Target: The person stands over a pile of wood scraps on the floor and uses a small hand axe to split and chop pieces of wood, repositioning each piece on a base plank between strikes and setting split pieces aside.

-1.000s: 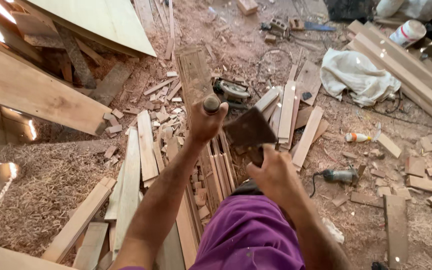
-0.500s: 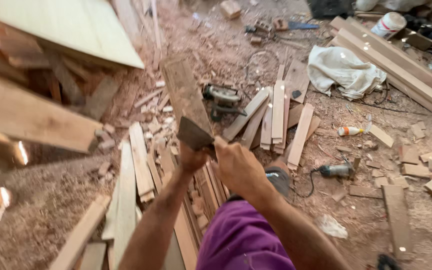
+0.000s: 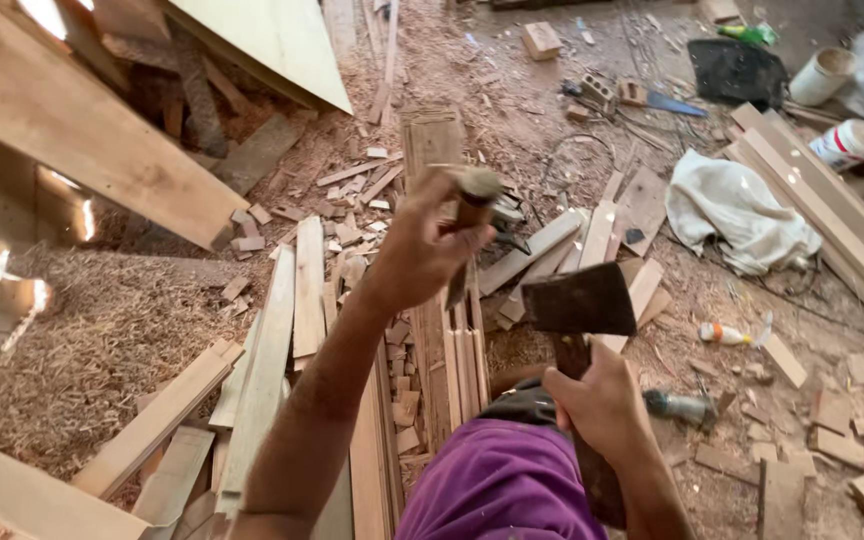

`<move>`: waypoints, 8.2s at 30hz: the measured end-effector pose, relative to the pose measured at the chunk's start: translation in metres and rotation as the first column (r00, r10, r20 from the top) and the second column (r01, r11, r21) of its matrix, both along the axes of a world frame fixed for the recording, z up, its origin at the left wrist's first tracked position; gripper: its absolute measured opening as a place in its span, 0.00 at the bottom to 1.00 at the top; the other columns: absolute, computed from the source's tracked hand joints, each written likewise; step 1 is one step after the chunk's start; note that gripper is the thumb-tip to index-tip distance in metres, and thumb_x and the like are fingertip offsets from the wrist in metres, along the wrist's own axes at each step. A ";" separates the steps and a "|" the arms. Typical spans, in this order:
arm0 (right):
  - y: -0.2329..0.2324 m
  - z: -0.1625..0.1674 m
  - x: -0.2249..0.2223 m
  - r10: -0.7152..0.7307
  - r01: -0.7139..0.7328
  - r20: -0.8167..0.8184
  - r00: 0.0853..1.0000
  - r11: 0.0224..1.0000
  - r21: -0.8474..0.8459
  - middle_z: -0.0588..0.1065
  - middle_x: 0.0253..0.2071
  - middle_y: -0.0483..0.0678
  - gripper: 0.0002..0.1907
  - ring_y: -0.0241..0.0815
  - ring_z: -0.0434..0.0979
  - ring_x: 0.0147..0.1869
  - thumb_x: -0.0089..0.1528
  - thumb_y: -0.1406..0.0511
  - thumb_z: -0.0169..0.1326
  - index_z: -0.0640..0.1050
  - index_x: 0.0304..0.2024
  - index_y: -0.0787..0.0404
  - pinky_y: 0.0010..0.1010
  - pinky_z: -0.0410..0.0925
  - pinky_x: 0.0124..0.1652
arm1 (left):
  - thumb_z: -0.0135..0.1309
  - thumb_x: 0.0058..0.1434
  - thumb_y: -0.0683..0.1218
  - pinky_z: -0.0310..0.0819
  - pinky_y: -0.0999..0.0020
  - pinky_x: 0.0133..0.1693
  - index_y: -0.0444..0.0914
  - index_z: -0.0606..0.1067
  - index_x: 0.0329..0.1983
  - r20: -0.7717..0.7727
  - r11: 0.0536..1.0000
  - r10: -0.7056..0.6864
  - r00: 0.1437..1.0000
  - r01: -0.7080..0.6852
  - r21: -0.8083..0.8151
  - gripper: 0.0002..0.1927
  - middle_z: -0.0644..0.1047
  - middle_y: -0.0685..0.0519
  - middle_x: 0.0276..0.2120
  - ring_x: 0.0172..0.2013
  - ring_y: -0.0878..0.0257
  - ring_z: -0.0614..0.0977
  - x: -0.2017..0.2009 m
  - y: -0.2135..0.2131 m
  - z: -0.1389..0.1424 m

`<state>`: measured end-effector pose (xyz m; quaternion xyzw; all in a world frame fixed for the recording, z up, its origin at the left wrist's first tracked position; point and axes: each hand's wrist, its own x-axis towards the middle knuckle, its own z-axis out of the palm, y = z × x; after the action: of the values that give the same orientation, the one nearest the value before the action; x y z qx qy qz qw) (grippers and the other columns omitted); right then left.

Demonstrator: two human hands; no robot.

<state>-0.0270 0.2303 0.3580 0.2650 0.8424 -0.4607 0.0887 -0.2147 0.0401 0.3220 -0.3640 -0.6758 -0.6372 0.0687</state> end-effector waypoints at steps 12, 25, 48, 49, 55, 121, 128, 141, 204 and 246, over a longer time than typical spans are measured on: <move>-0.003 -0.007 -0.006 0.027 -0.027 -0.049 0.998 1.000 0.009 0.73 0.13 0.47 0.06 0.36 0.70 0.13 0.55 0.70 0.59 0.76 0.32 0.68 0.29 0.65 0.17 | 0.59 0.68 0.49 0.78 0.74 0.21 0.43 0.74 0.27 0.220 0.936 0.124 0.967 -0.188 0.297 0.14 0.77 0.57 0.20 0.20 0.72 0.80 -0.009 0.037 -0.110; -0.024 0.041 -0.032 0.100 -0.101 0.014 0.995 0.989 0.105 0.73 0.16 0.46 0.09 0.37 0.72 0.14 0.57 0.68 0.58 0.76 0.36 0.67 0.30 0.67 0.16 | 0.60 0.68 0.45 0.73 0.73 0.20 0.40 0.75 0.24 0.202 0.906 0.300 0.932 -0.345 0.246 0.15 0.77 0.56 0.19 0.19 0.69 0.79 0.011 0.052 -0.110; -0.053 0.034 -0.090 0.404 -0.365 -0.029 0.914 0.852 0.376 0.79 0.30 0.55 0.20 0.36 0.78 0.22 0.64 0.65 0.53 0.71 0.55 0.70 0.24 0.75 0.21 | 0.56 0.70 0.47 0.82 0.70 0.27 0.39 0.82 0.38 0.074 0.903 0.283 0.956 -0.292 0.317 0.09 0.84 0.53 0.30 0.27 0.66 0.85 -0.008 0.082 -0.137; -0.054 0.035 -0.089 0.393 -0.328 -0.099 0.914 0.861 0.389 0.79 0.31 0.54 0.18 0.33 0.79 0.23 0.62 0.66 0.54 0.74 0.52 0.72 0.22 0.76 0.21 | 0.56 0.69 0.47 0.82 0.69 0.27 0.38 0.81 0.38 0.105 0.913 0.254 0.961 -0.275 0.302 0.08 0.84 0.53 0.29 0.26 0.66 0.85 -0.007 0.083 -0.140; -0.061 0.029 -0.100 0.433 -0.390 0.072 0.899 0.712 0.584 0.79 0.33 0.61 0.16 0.40 0.76 0.28 0.63 0.69 0.54 0.74 0.52 0.72 0.29 0.72 0.28 | 0.53 0.70 0.46 0.82 0.70 0.28 0.37 0.81 0.39 0.138 0.928 0.230 0.963 -0.260 0.266 0.10 0.83 0.52 0.28 0.26 0.65 0.85 0.001 0.082 -0.145; -0.045 0.065 -0.058 0.173 -0.229 0.173 0.970 0.892 0.390 0.80 0.27 0.56 0.23 0.45 0.81 0.26 0.54 0.61 0.58 0.76 0.47 0.69 0.40 0.75 0.31 | 0.60 0.65 0.51 0.72 0.69 0.28 0.38 0.78 0.31 0.343 0.958 0.113 0.932 -0.194 0.212 0.12 0.79 0.56 0.24 0.26 0.69 0.78 0.017 0.043 -0.109; -0.065 0.064 -0.070 0.287 -0.319 0.161 0.944 0.919 0.231 0.80 0.33 0.55 0.17 0.43 0.83 0.28 0.64 0.65 0.53 0.75 0.54 0.63 0.36 0.78 0.28 | 0.59 0.61 0.51 0.84 0.66 0.35 0.36 0.80 0.41 0.322 0.965 0.066 0.944 -0.143 0.222 0.13 0.82 0.56 0.31 0.30 0.64 0.85 0.035 0.048 -0.119; -0.062 0.054 -0.055 0.347 -0.362 0.105 0.932 0.882 0.301 0.81 0.33 0.57 0.17 0.45 0.85 0.27 0.63 0.66 0.51 0.73 0.52 0.71 0.31 0.81 0.29 | 0.52 0.71 0.49 0.81 0.67 0.29 0.40 0.81 0.38 0.197 0.969 0.029 0.980 -0.076 0.234 0.11 0.84 0.54 0.32 0.28 0.62 0.85 0.033 0.065 -0.152; 0.040 -0.022 0.000 0.021 -0.022 -0.009 1.000 0.771 -0.636 0.74 0.22 0.52 0.09 0.43 0.76 0.19 0.52 0.73 0.59 0.71 0.32 0.67 0.31 0.73 0.20 | 0.57 0.72 0.43 0.61 0.73 0.13 0.33 0.67 0.34 -0.243 0.870 0.433 0.868 -0.333 0.364 0.14 0.70 0.59 0.21 0.16 0.71 0.70 0.082 0.045 -0.107; -0.050 -0.199 -0.148 0.341 -0.159 -0.076 0.937 0.221 -0.962 0.80 0.44 0.59 0.15 0.51 0.84 0.44 0.50 0.70 0.56 0.78 0.40 0.68 0.40 0.76 0.49 | 0.55 0.68 0.48 0.71 0.62 0.51 0.33 0.62 0.66 0.803 0.888 0.263 0.535 -0.459 0.015 0.28 0.69 0.44 0.54 0.53 0.55 0.73 0.182 0.083 -0.272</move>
<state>-0.1754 0.1802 0.1587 0.0520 0.4133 -0.8319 0.3666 -0.0325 0.1232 0.0505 0.1090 -0.6211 -0.7737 -0.0609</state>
